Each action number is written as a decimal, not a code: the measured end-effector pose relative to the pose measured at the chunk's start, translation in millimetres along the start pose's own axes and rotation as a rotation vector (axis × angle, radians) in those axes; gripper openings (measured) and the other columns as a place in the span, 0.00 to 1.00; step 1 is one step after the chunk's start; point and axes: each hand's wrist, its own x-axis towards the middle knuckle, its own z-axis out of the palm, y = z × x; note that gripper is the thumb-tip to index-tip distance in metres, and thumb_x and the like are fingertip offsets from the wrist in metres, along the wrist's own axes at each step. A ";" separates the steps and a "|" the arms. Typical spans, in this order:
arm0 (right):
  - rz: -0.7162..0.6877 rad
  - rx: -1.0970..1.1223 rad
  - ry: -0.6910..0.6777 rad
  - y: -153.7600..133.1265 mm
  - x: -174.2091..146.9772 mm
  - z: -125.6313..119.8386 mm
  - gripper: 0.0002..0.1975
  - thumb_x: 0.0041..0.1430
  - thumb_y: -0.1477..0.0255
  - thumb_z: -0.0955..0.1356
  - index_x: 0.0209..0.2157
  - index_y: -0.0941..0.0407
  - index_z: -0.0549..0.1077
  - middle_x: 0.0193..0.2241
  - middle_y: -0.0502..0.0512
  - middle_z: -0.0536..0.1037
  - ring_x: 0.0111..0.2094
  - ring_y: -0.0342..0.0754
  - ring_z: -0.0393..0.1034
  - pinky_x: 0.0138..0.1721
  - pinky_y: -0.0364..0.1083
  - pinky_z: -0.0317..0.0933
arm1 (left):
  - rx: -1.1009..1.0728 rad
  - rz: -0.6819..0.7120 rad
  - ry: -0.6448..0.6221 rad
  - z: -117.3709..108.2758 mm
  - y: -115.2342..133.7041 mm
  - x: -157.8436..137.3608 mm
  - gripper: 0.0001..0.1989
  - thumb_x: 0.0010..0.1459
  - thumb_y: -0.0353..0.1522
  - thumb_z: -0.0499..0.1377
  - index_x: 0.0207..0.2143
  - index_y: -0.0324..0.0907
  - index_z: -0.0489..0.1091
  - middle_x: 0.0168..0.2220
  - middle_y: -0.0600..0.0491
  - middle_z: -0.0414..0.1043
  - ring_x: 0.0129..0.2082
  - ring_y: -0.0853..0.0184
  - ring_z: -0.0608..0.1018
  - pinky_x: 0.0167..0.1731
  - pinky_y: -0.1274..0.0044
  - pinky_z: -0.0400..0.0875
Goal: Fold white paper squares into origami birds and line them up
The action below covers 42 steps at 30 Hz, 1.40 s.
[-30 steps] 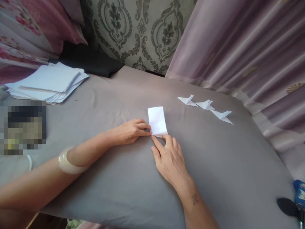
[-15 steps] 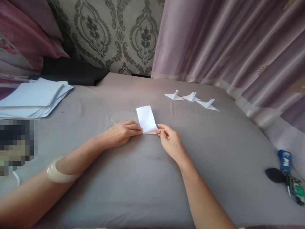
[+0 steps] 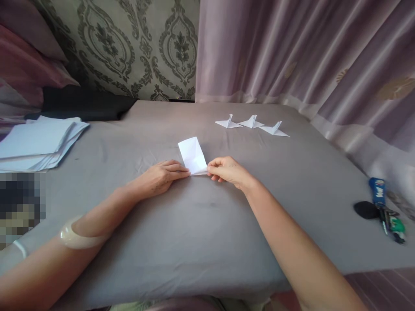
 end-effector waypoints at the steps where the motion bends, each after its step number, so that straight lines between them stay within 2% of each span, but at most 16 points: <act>1: 0.033 0.002 -0.018 -3.7 0.9 -1.6 0.06 0.51 0.69 0.71 0.30 0.56 0.76 0.32 0.53 0.79 0.28 0.40 0.70 0.27 0.38 0.62 | -0.002 -0.002 0.000 -0.6 0.5 0.2 0.22 0.63 0.22 0.45 0.52 0.41 0.71 0.50 0.48 0.74 0.48 0.60 0.72 0.46 0.68 0.71; 5: 0.058 -0.017 -0.033 -16.2 2.3 -5.0 0.05 0.50 0.71 0.73 0.25 0.58 0.76 0.29 0.55 0.80 0.28 0.40 0.72 0.27 0.37 0.63 | -0.008 -0.011 0.003 -1.9 1.5 1.0 0.22 0.62 0.22 0.46 0.52 0.42 0.72 0.50 0.49 0.74 0.48 0.61 0.72 0.47 0.68 0.70; 9: 0.033 -0.053 -0.042 -19.0 3.2 -5.1 0.06 0.54 0.70 0.71 0.27 0.59 0.76 0.31 0.56 0.80 0.28 0.40 0.72 0.27 0.36 0.64 | -0.022 0.000 0.003 -1.8 0.9 1.2 0.22 0.62 0.22 0.45 0.52 0.41 0.72 0.50 0.48 0.74 0.48 0.60 0.72 0.47 0.67 0.70; 13: 0.034 -0.091 -0.021 -12.2 7.2 -3.5 0.07 0.56 0.70 0.70 0.28 0.59 0.76 0.30 0.56 0.80 0.28 0.39 0.72 0.27 0.36 0.64 | -0.038 -0.003 0.010 -1.8 0.9 1.4 0.22 0.62 0.22 0.45 0.52 0.40 0.72 0.50 0.48 0.75 0.48 0.60 0.72 0.48 0.67 0.70; 20: 0.046 -0.139 0.054 5.2 18.2 2.5 0.07 0.52 0.69 0.71 0.24 0.57 0.75 0.26 0.55 0.80 0.24 0.40 0.72 0.23 0.37 0.63 | -0.019 -0.001 0.003 -1.8 0.9 2.4 0.22 0.62 0.21 0.45 0.50 0.41 0.73 0.49 0.49 0.75 0.48 0.61 0.72 0.49 0.68 0.70; 25: 0.041 -0.149 0.069 10.8 21.2 4.0 0.06 0.50 0.70 0.72 0.23 0.57 0.75 0.26 0.54 0.80 0.24 0.41 0.72 0.22 0.38 0.63 | -0.011 0.062 0.056 -0.4 3.9 5.1 0.21 0.62 0.21 0.45 0.48 0.39 0.73 0.48 0.48 0.74 0.47 0.61 0.72 0.48 0.69 0.71; 29: 0.045 -0.148 0.060 9.9 21.1 3.4 0.05 0.49 0.71 0.72 0.23 0.57 0.75 0.24 0.54 0.80 0.24 0.41 0.72 0.23 0.38 0.63 | -0.032 0.041 0.047 1.1 7.4 5.0 0.19 0.61 0.22 0.46 0.48 0.38 0.72 0.47 0.47 0.73 0.47 0.62 0.73 0.45 0.71 0.73; 36: 0.059 -0.143 0.040 2.9 18.9 2.3 0.05 0.47 0.72 0.72 0.22 0.57 0.75 0.23 0.54 0.79 0.24 0.41 0.71 0.23 0.37 0.63 | 0.033 0.003 0.029 3.7 9.2 3.7 0.21 0.62 0.24 0.46 0.55 0.40 0.67 0.45 0.46 0.73 0.43 0.63 0.73 0.40 0.72 0.74; 42: 0.098 -0.101 -0.073 -7.7 16.0 -7.3 0.07 0.52 0.71 0.72 0.24 0.60 0.76 0.27 0.57 0.80 0.25 0.40 0.73 0.25 0.36 0.66 | 0.039 0.008 0.012 4.4 9.7 6.7 0.21 0.65 0.25 0.44 0.54 0.40 0.68 0.43 0.47 0.73 0.40 0.64 0.72 0.40 0.73 0.72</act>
